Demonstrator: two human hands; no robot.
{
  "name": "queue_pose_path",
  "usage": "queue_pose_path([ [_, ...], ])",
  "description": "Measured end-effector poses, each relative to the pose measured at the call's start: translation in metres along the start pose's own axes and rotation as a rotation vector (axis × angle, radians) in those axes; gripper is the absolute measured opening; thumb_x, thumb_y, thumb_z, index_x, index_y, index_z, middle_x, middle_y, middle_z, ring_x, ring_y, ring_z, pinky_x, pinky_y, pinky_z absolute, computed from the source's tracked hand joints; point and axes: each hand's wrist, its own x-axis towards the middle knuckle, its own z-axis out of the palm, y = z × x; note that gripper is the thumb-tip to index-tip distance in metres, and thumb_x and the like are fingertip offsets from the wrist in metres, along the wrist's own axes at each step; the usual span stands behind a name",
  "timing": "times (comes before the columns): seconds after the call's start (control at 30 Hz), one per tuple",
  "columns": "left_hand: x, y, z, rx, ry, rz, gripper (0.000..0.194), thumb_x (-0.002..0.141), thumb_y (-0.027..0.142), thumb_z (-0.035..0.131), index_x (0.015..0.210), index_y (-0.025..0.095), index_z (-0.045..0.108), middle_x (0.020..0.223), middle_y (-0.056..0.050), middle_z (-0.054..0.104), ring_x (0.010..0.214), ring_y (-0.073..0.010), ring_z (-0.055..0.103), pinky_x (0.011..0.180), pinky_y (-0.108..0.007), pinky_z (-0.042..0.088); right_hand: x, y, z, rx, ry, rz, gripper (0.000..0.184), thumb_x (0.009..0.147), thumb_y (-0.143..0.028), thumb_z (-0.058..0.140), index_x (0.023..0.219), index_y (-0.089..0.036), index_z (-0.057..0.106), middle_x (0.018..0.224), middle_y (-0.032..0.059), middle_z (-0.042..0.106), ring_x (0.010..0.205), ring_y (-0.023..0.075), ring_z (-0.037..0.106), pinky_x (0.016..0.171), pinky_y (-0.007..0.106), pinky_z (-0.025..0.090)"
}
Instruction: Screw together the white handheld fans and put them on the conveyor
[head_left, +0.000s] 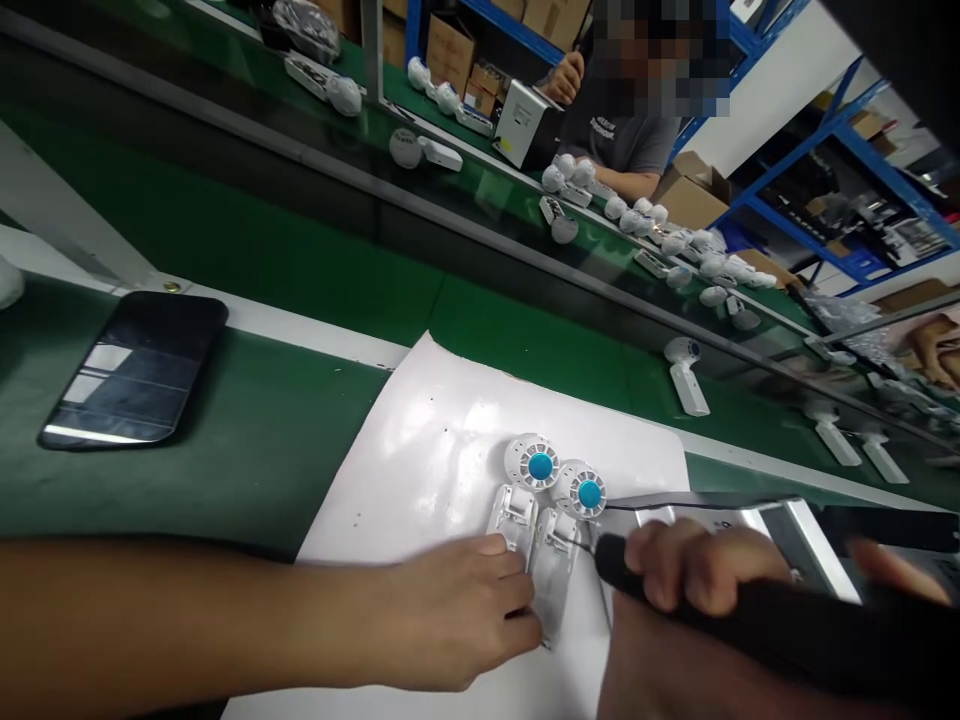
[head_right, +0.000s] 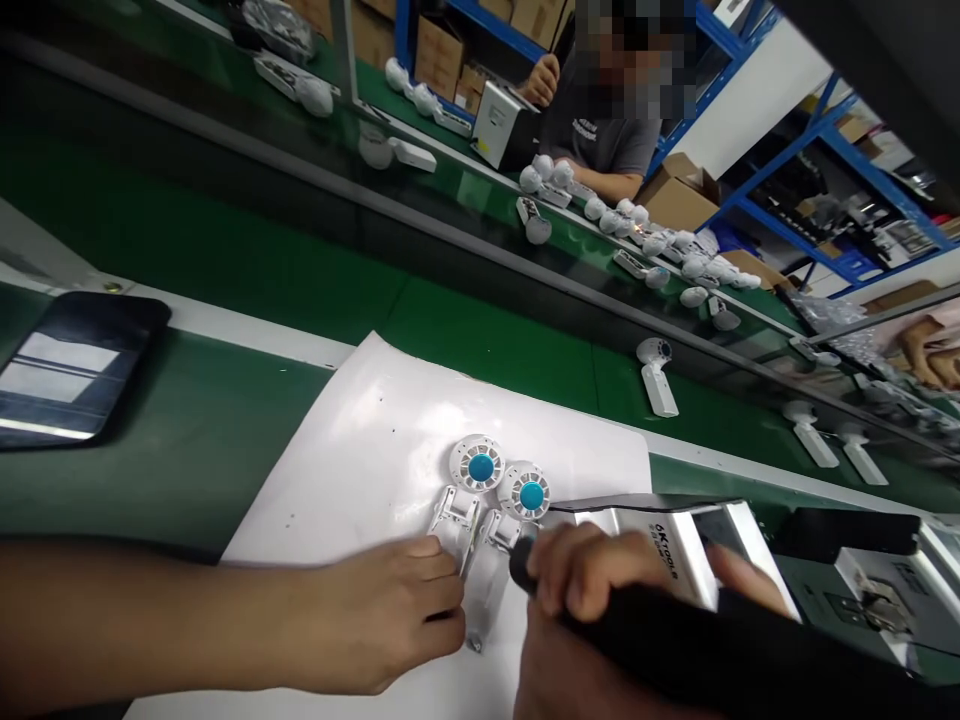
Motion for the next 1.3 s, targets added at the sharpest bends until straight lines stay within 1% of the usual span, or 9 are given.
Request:
queue_pose_path([
  [0.13,0.000,0.000,0.002,0.010,0.022,-0.008,0.010,0.088,0.016,0.071,0.093,0.018,0.062,0.087,-0.004,0.061,0.080,-0.0206,0.053,0.078,-0.038,0.045,0.010,0.017,0.042,0.147,0.109,-0.100,0.062,0.091,-0.088,0.039,0.120,-0.034,0.051,0.056,-0.0123,0.051,0.036,0.0127,0.035,0.039,0.029,0.038],
  [0.37,-0.001,0.002,0.001,0.026,0.024,-0.006,0.004,0.093,0.015,0.065,0.094,0.018,0.063,0.086,-0.005,0.063,0.078,-0.0210,0.054,0.075,-0.038,0.045,0.004,0.039,0.058,0.169,0.140,0.016,0.058,0.088,-0.081,0.060,0.113,-0.030,0.046,0.058,-0.0125,0.052,0.040,0.0117,0.039,0.043,0.028,0.041],
  [0.67,-0.001,0.001,0.004,0.062,0.022,-0.002,0.009,0.091,0.010,0.064,0.092,0.018,0.060,0.084,-0.004,0.062,0.074,-0.0200,0.053,0.073,-0.038,0.041,-0.003,0.055,0.062,0.237,0.132,-0.005,0.040,0.098,-0.065,0.055,0.112,-0.029,0.047,0.060,-0.0118,0.051,0.041,0.0098,0.040,0.043,0.025,0.041],
  [0.73,0.000,0.001,0.002,0.065,-0.021,-0.022,0.010,0.096,0.018,0.066,0.106,0.016,0.063,0.090,-0.004,0.066,0.079,-0.0213,0.057,0.078,-0.038,0.043,0.000,0.053,0.064,0.241,0.115,-0.009,0.041,0.099,-0.064,0.056,0.117,-0.028,0.049,0.061,-0.0111,0.052,0.042,0.0103,0.042,0.044,0.026,0.043],
  [0.83,-0.002,-0.006,-0.005,0.056,-0.095,-0.067,0.052,0.102,0.040,0.069,0.144,0.013,0.053,0.107,-0.008,0.071,0.092,-0.0256,0.063,0.086,-0.040,0.047,0.011,0.035,0.050,0.231,0.138,-0.093,0.056,0.094,-0.078,0.054,0.123,-0.030,0.051,0.064,-0.0108,0.054,0.043,0.0114,0.045,0.045,0.028,0.046],
  [0.97,-0.007,-0.043,-0.028,0.063,-0.130,-0.170,0.056,0.105,0.021,0.057,0.160,0.017,0.043,0.103,-0.008,0.070,0.086,-0.0242,0.063,0.078,-0.035,0.046,0.022,-0.004,-0.015,-0.073,0.081,-0.486,0.050,0.093,-0.067,0.059,0.069,-0.023,0.049,0.059,-0.0087,0.042,0.038,0.0073,0.040,0.042,0.028,0.044],
  [1.07,-0.007,-0.095,-0.063,0.119,-0.154,-0.409,0.052,0.106,0.022,0.051,0.158,0.021,0.050,0.101,-0.007,0.071,0.088,-0.0240,0.064,0.077,-0.031,0.046,0.015,-0.019,-0.057,-0.230,0.148,-0.457,0.051,0.087,-0.061,0.066,0.062,-0.024,0.042,0.054,-0.0092,0.035,0.034,0.0070,0.035,0.038,0.028,0.038],
  [1.17,-0.005,-0.153,-0.106,0.247,-0.091,-0.558,0.053,0.107,0.028,0.048,0.160,0.019,0.049,0.111,-0.007,0.069,0.111,-0.0277,0.062,0.100,-0.038,0.048,0.002,-0.015,-0.063,-0.245,0.342,-0.363,0.051,0.094,-0.076,0.045,0.092,-0.027,0.059,0.053,-0.0088,0.047,0.036,0.0140,0.040,0.037,0.033,0.040],
  [1.3,-0.009,-0.214,-0.156,0.296,0.009,-0.610,0.050,0.107,0.028,0.044,0.152,0.010,0.056,0.117,-0.006,0.066,0.129,-0.0304,0.051,0.119,-0.052,0.035,-0.005,0.001,-0.050,-0.262,0.393,-0.360,0.063,0.094,-0.084,0.038,0.122,-0.029,0.051,0.057,-0.0089,0.055,0.040,0.0208,0.045,0.037,0.040,0.044],
])
